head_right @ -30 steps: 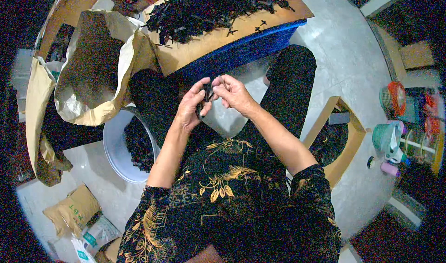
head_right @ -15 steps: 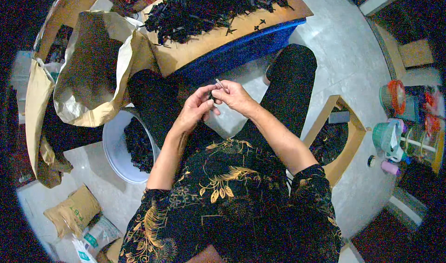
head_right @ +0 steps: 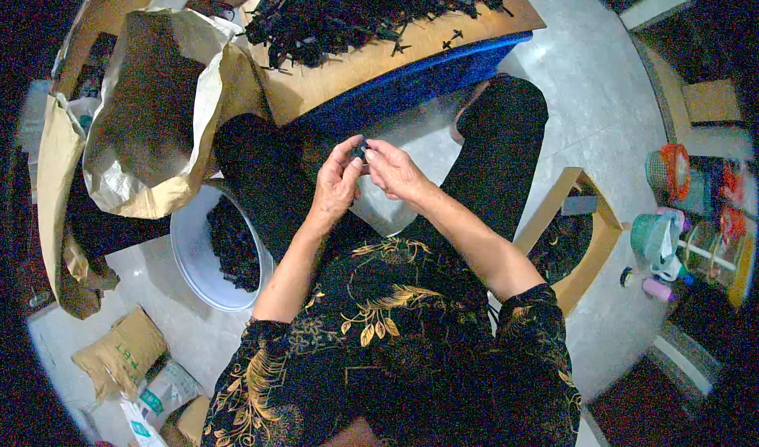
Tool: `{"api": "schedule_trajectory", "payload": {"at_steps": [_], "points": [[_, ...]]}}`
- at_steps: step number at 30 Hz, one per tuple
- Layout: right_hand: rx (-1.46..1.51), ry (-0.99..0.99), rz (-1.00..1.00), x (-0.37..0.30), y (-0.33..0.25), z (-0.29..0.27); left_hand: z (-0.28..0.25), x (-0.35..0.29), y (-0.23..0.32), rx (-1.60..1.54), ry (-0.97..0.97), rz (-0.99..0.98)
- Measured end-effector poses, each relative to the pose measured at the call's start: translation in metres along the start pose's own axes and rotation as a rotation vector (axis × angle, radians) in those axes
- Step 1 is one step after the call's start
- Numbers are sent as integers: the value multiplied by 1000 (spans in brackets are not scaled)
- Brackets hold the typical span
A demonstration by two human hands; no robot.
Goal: Sorting and trimming small black components from bags and boxes into a container.
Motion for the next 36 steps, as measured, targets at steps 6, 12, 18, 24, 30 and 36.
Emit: {"api": "schedule_trajectory", "payload": {"at_steps": [6,12,18,24,30,36], "points": [[16,-44,29,5,-2,1,1,3,-3,7,38,4],[-13,7,29,7,0,3,4,4,-1,54,54,-29],[-38,11,42,17,5,6,-2,10,-12,251,119,201],[-104,-230,156,27,-12,-7,-11,0,6,299,53,222],[-1047,208,-574,97,-80,-63,-76,-74,80,388,449,200],[-1313,706,-354,149,-112,-96,-173,-152,36,958,633,104]]}}
Point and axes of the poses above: each hand's wrist, its own x-axis towards the middle knuckle, its own z-axis out of the palm, y = z × x, the point moved 1 cm from there along x, towards the middle knuckle
